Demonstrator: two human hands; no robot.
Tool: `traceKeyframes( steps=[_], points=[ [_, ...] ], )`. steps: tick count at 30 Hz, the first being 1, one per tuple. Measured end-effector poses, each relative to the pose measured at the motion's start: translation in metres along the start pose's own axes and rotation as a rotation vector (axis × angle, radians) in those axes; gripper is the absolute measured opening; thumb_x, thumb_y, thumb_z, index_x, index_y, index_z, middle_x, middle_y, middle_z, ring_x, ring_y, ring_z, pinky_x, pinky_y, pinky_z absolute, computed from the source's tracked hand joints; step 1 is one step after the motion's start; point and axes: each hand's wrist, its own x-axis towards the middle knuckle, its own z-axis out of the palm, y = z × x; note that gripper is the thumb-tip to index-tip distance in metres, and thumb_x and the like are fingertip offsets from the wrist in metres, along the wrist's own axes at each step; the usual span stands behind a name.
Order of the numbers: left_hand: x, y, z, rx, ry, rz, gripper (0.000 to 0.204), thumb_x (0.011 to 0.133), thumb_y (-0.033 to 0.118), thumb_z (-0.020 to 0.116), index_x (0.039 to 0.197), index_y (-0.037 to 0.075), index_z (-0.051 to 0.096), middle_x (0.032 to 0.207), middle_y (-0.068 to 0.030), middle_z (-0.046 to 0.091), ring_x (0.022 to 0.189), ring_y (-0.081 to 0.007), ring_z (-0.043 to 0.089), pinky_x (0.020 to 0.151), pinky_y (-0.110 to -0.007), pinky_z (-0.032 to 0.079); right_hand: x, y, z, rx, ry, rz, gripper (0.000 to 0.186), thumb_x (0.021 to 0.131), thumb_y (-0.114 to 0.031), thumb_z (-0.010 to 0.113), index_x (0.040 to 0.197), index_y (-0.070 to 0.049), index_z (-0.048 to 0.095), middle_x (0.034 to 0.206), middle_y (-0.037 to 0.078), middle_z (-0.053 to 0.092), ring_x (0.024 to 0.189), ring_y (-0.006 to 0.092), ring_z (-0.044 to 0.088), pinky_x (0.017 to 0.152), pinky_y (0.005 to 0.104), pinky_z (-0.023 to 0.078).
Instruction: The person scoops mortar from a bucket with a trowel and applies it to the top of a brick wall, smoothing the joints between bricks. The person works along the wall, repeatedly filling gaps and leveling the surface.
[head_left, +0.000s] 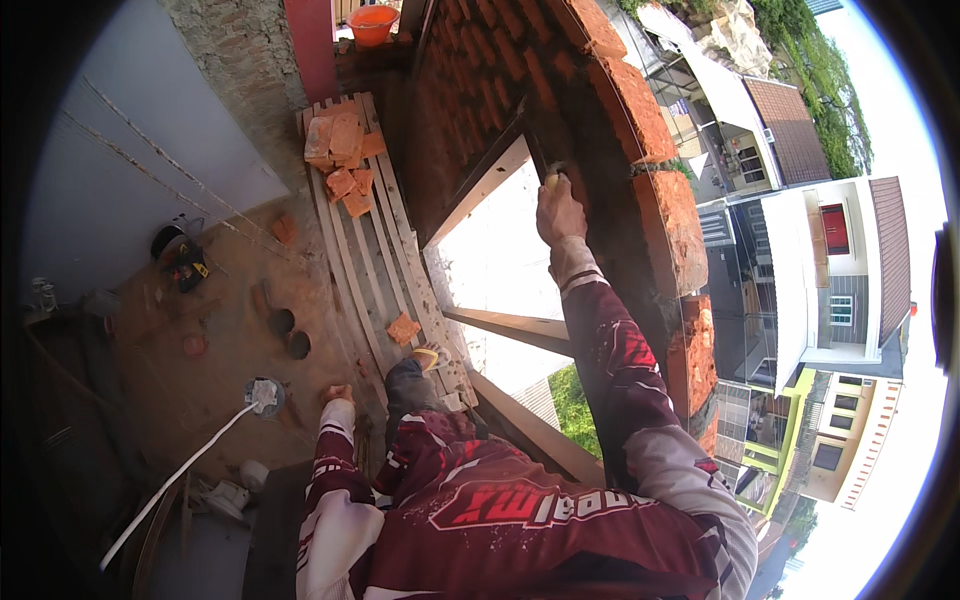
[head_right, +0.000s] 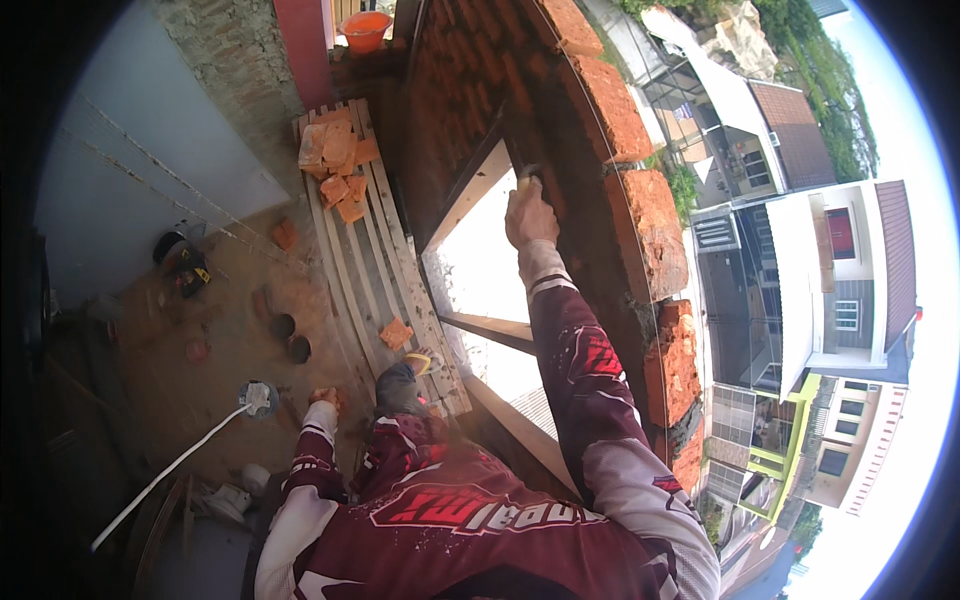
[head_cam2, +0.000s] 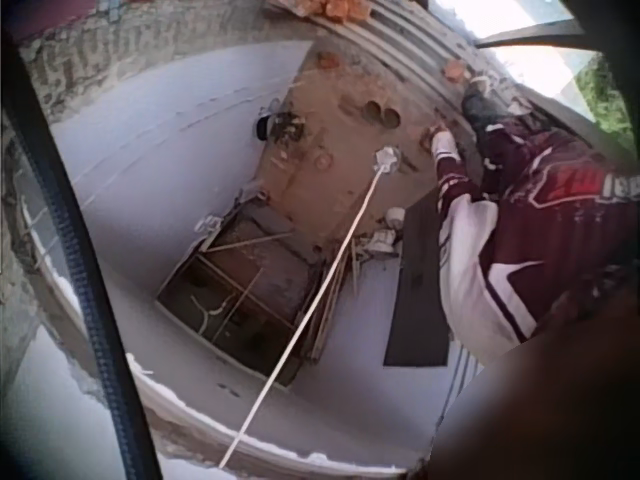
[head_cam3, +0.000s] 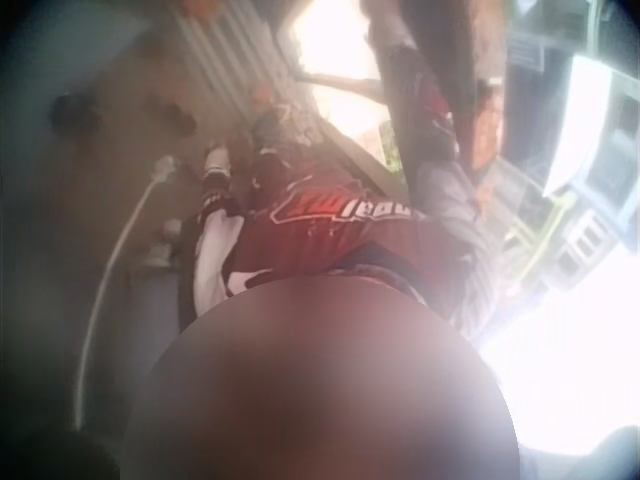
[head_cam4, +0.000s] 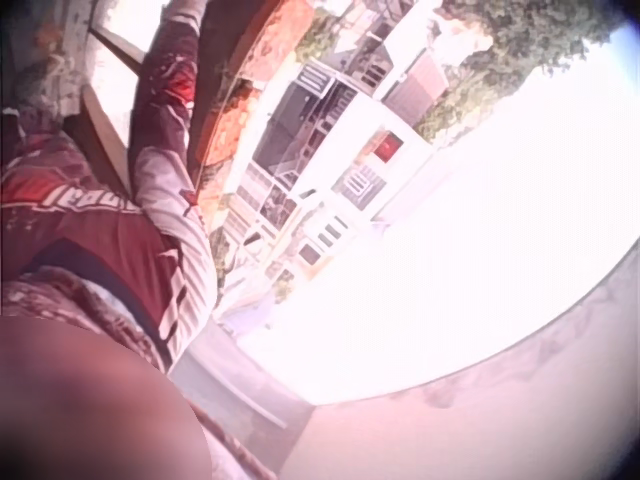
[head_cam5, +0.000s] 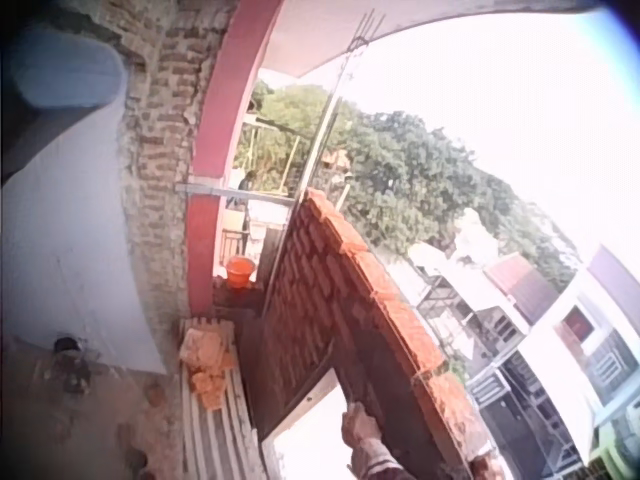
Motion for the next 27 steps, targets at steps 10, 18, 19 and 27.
traceKeyframes(
  steps=[10,18,19,27],
  points=[
    [-0.039,0.007,0.018,-0.006,-0.069,-0.038,0.021,0.090,0.028,0.070,0.091,0.009,0.063,0.071,-0.0058,0.065,0.060,-0.0175,0.061,0.058,-0.038,0.049,0.030,-0.015,-0.004,-0.092,-0.065,-0.056,0.051,0.099,-0.042,0.048,0.138,-0.009,0.046,0.118,0.032,0.065,0.114,0.0500,0.061,0.100,0.0547,0.047],
    [-0.029,-0.019,0.003,-0.051,0.001,0.021,0.021,0.090,0.027,0.072,0.090,0.009,0.063,0.078,-0.0058,0.067,0.064,-0.0177,0.061,0.063,-0.038,0.051,0.055,-0.042,-0.001,0.001,0.032,0.006,0.049,0.100,-0.042,0.048,0.136,-0.009,0.047,0.125,0.030,0.063,0.119,0.0458,0.060,0.102,0.0528,0.047],
    [-0.027,-0.023,0.002,-0.047,0.005,0.000,0.021,0.089,0.027,0.073,0.090,0.009,0.063,0.079,-0.0058,0.067,0.065,-0.0177,0.061,0.064,-0.038,0.051,0.058,-0.046,0.000,-0.031,-0.009,0.007,0.049,0.100,-0.042,0.048,0.137,-0.009,0.046,0.125,0.030,0.063,0.119,0.0459,0.060,0.102,0.0529,0.047],
    [-0.029,-0.028,0.002,-0.051,0.034,0.018,0.020,0.090,0.024,0.074,0.091,0.007,0.063,0.079,-0.0048,0.067,0.067,-0.0163,0.061,0.063,-0.036,0.053,0.067,-0.050,0.008,-0.010,0.042,-0.026,0.048,0.099,-0.042,0.051,0.132,-0.007,0.051,0.123,0.029,0.065,0.118,0.0468,0.060,0.101,0.0532,0.047]
  ],
)
